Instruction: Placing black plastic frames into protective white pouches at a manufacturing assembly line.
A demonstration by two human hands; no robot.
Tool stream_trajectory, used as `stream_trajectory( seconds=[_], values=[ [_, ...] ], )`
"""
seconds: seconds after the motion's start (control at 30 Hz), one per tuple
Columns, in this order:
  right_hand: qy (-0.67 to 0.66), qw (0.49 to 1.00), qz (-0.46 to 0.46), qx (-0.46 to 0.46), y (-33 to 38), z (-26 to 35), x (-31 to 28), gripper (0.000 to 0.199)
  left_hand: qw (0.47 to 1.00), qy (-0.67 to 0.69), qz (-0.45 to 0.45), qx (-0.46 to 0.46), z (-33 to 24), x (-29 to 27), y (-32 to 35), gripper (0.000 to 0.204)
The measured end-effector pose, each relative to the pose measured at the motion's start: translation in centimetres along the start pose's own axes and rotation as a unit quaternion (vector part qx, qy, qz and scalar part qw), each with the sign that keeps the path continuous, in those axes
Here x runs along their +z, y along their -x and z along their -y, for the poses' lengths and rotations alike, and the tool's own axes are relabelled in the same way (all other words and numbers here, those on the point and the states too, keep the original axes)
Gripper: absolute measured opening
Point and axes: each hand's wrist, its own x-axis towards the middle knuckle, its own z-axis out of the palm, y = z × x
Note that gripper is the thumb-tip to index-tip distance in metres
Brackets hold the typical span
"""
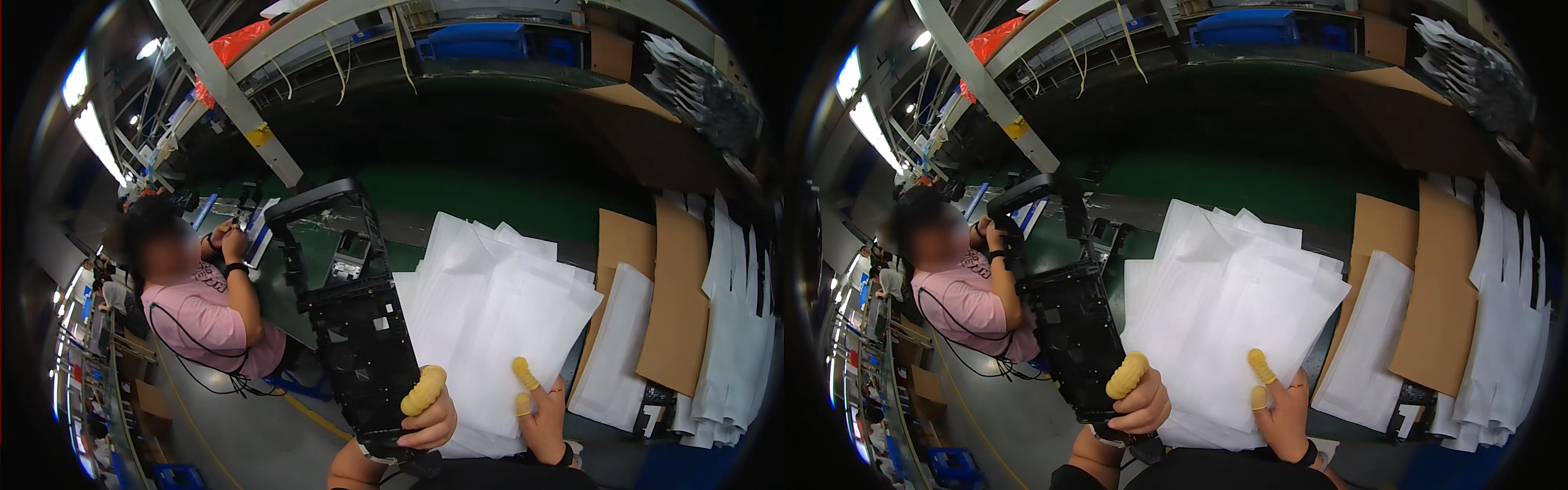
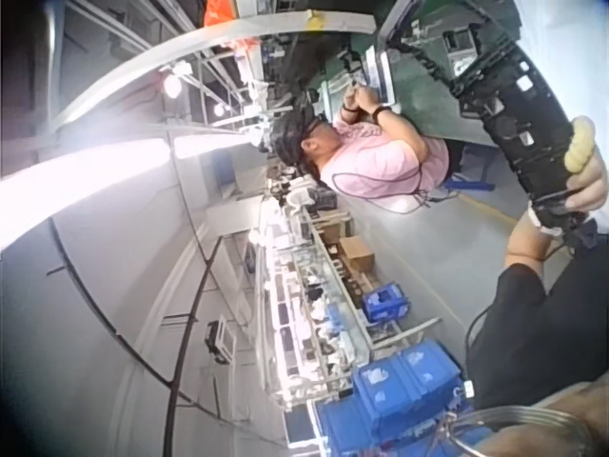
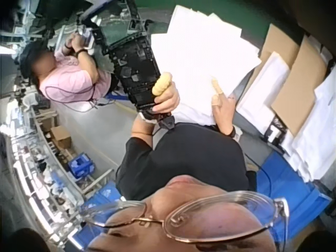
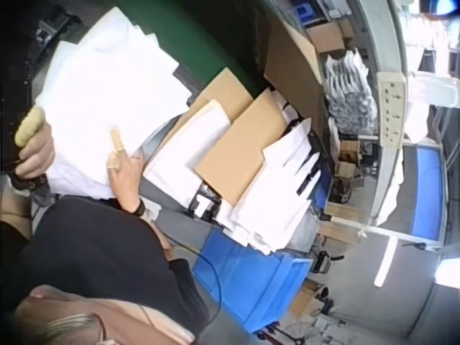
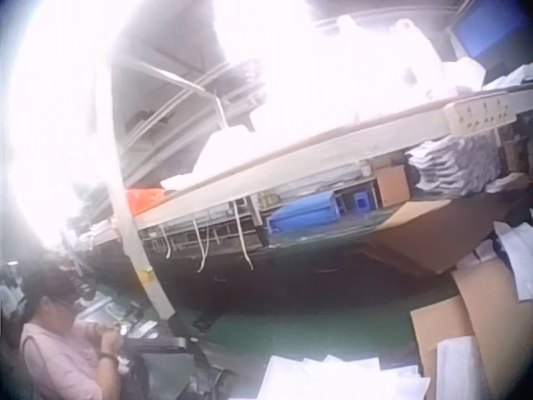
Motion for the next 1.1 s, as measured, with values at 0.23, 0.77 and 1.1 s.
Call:
stream_trajectory(
  seconds=[0.23,0.77,1.1],
  values=[
    [0.012,0.999,-0.020,-0.022,-0.6,-0.7,0.1,0.040,0.814,-0.344,-0.467,0.030,-8.1,3.9,-2.9,0.035],
    [0.032,0.997,-0.042,-0.064,-0.2,-0.4,-0.4,0.043,-0.233,-0.926,-0.226,-0.192,-23.9,-22.6,-15.0,0.015],
    [0.016,0.993,-0.096,-0.073,0.2,-1.4,-0.4,0.056,-0.035,-0.879,-0.173,-0.443,-16.7,-20.0,-29.9,0.057]
  ],
)
